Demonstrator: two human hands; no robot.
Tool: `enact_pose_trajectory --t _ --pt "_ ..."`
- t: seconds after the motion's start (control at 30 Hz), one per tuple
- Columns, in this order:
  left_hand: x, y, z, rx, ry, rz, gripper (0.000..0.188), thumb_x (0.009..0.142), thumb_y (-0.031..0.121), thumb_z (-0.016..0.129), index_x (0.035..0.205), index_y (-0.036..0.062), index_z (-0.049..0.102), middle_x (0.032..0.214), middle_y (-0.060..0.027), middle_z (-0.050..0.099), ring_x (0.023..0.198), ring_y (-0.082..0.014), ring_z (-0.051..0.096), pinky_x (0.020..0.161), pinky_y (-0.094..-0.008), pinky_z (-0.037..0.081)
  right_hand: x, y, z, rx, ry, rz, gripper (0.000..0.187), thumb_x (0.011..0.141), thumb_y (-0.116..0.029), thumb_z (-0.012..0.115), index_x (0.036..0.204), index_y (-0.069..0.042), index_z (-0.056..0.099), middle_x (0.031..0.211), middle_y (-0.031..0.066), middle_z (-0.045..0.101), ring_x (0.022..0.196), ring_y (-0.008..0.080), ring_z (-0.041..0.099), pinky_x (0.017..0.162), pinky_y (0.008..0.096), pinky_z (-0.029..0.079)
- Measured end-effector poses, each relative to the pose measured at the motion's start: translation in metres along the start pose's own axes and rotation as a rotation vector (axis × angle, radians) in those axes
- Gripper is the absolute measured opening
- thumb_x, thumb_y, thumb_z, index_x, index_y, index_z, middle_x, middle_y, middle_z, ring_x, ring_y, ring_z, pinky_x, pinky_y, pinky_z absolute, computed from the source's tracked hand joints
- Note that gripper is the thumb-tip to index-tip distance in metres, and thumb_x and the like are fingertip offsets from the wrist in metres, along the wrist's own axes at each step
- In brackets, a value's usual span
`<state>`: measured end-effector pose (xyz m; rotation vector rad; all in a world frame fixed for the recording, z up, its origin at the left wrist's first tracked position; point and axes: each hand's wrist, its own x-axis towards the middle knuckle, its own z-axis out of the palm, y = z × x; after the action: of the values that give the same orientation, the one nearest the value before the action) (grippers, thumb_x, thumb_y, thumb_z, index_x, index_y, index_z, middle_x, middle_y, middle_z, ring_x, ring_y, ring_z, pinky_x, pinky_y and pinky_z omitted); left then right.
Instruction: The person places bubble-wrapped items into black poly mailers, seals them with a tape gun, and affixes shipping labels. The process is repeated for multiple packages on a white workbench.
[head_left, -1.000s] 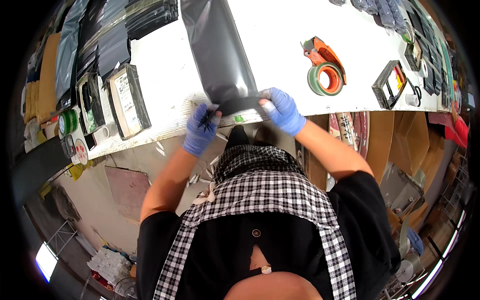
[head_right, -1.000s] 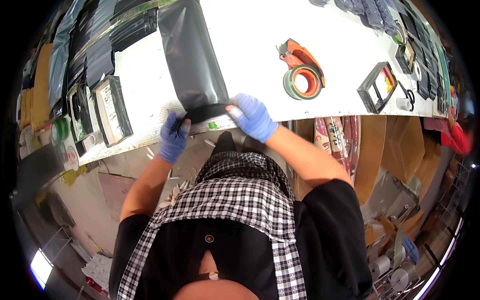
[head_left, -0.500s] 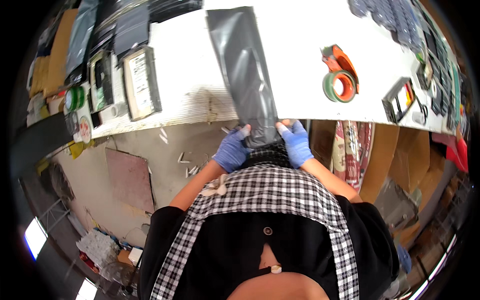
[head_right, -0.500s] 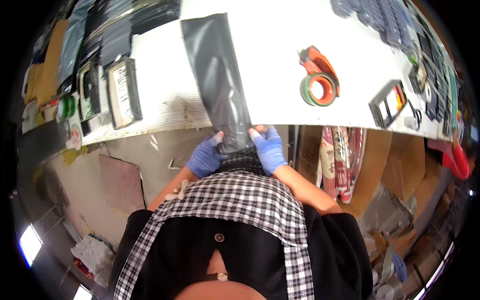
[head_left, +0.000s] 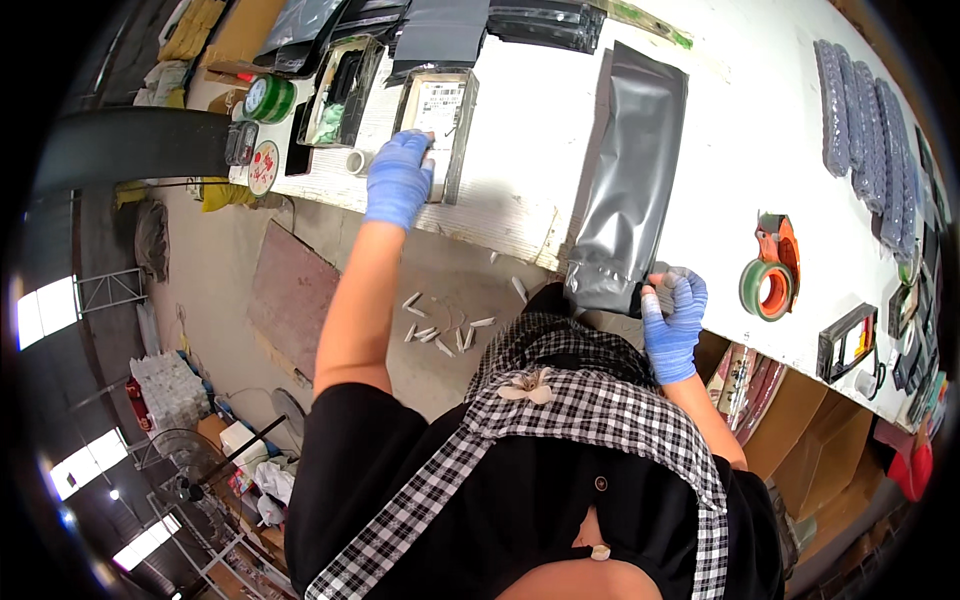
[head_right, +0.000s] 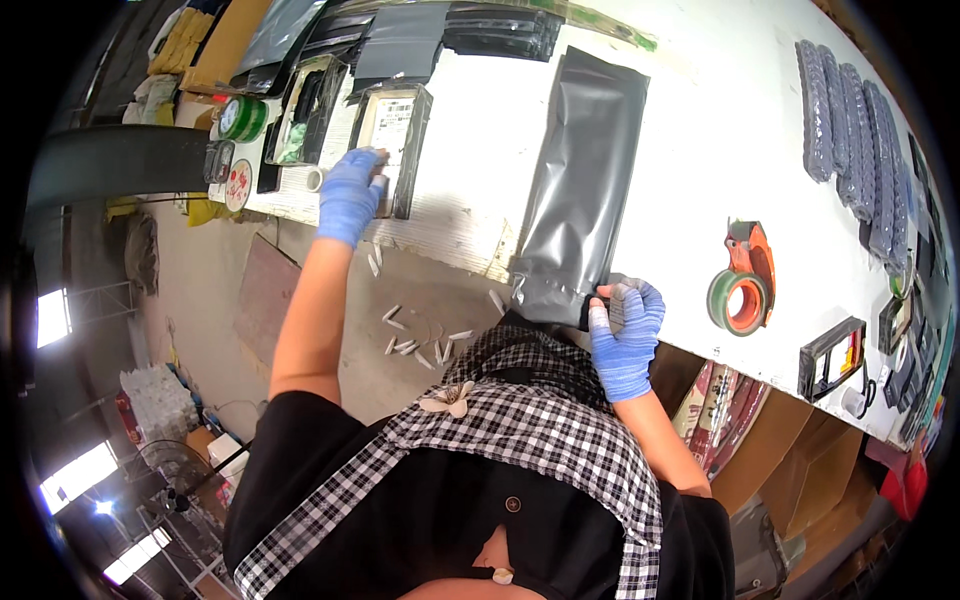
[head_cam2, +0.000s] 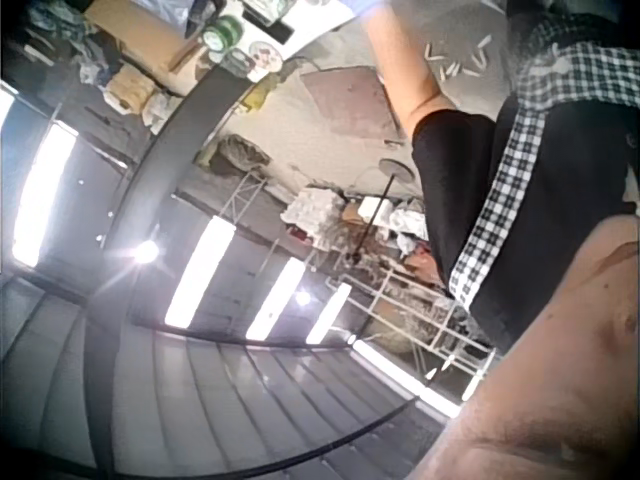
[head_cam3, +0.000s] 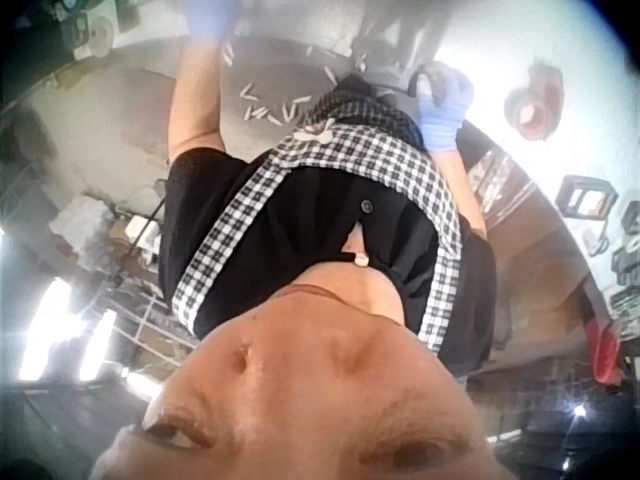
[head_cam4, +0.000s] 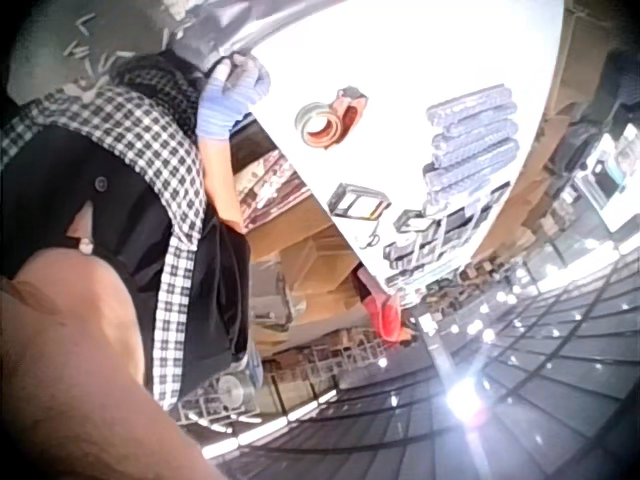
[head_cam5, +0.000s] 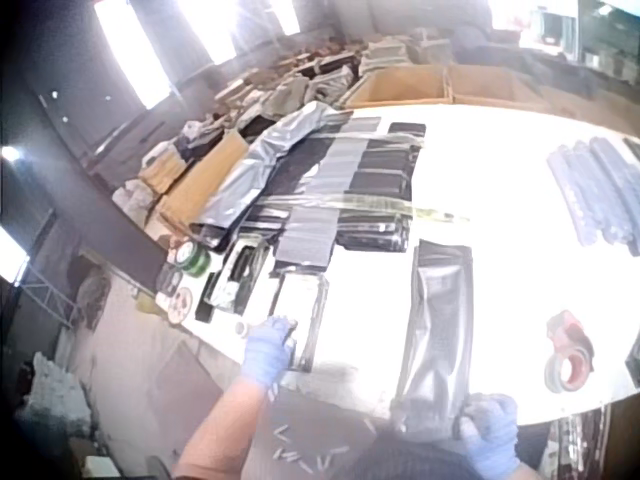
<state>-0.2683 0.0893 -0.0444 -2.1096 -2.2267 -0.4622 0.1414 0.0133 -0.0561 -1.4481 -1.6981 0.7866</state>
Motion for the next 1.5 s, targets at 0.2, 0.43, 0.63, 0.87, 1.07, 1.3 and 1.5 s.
enact_pose_trajectory --t 0.2,0.43,0.63,0.87,1.07,1.3,1.5 --pt "0.022 -0.019 0.031 0.136 -0.293 0.012 0.023 0.088 0.027 0.062 0.101 0.0102 0.069 0.097 -0.0133 0.068 0.092 -0.0316 0.064 0.082 -0.0424 0.051 0.009 0.007 -0.002 0.013 0.048 -0.084 0.02 0.08 0.001 0.07 0.098 -0.003 0.063 0.105 0.0111 0.054 0.092 0.0237 0.057 0.085 0.0332 0.048" --pt "0.008 -0.004 0.0 -0.182 -0.092 -0.298 0.025 0.084 0.032 0.071 0.085 0.0067 0.069 0.083 -0.0124 0.066 0.071 -0.027 0.064 0.07 -0.0387 0.048 0.015 -0.002 -0.01 0.002 0.057 -0.077 0.021 0.081 0.001 0.069 0.099 -0.004 0.062 0.101 0.0097 0.059 0.093 0.0232 0.058 0.084 0.033 0.048" --pt "-0.041 0.069 -0.069 -0.238 0.281 -0.184 0.019 0.088 0.029 0.07 0.086 0.0099 0.069 0.082 -0.0028 0.062 0.07 -0.0164 0.06 0.062 -0.0318 0.047 0.019 -0.028 -0.008 0.484 -0.26 0.101 0.025 0.086 -0.01 0.071 0.108 -0.005 0.062 0.1 0.0046 0.061 0.088 0.0147 0.058 0.083 0.0267 0.048" --pt "-0.083 0.196 -0.041 -0.415 0.092 0.471 0.034 0.076 0.009 0.068 0.109 0.0114 0.061 0.101 -0.0017 0.062 0.088 -0.0205 0.06 0.067 -0.0308 0.051 0.045 -0.074 0.02 0.838 -0.129 0.591 0.032 0.089 -0.006 0.068 0.118 0.003 0.058 0.107 0.0108 0.067 0.095 0.015 0.064 0.082 0.0265 0.054" --pt "-0.089 0.209 -0.037 -1.33 -0.434 -0.444 0.02 0.084 0.009 0.068 0.103 0.0039 0.063 0.082 -0.0021 0.062 0.07 -0.0089 0.055 0.066 -0.0227 0.048 0.044 -0.06 -0.005 0.829 -0.023 0.533 0.031 0.089 -0.003 0.065 0.118 0.002 0.058 0.107 0.0108 0.067 0.092 0.0148 0.065 0.078 0.0265 0.055" --pt "-0.083 0.21 -0.039 -1.646 -0.716 -0.652 0.017 0.088 0.013 0.07 0.102 0.006 0.062 0.09 -0.001 0.064 0.075 -0.0057 0.057 0.064 -0.0174 0.046 0.042 -0.072 -0.021 0.869 0.024 0.479 0.033 0.088 -0.007 0.066 0.12 -0.001 0.058 0.1 0.0052 0.067 0.079 0.0084 0.06 0.069 0.0222 0.051" --pt "-0.079 0.212 -0.036 -1.658 -0.732 -0.629 0.015 0.089 0.015 0.068 0.1 0.0077 0.062 0.083 -0.0012 0.061 0.069 -0.0058 0.052 0.058 -0.017 0.04 0.038 -0.068 -0.026 0.855 0.048 0.467 0.034 0.089 -0.006 0.065 0.121 0.0 0.057 0.108 0.009 0.066 0.091 0.0132 0.064 0.078 0.0262 0.054"
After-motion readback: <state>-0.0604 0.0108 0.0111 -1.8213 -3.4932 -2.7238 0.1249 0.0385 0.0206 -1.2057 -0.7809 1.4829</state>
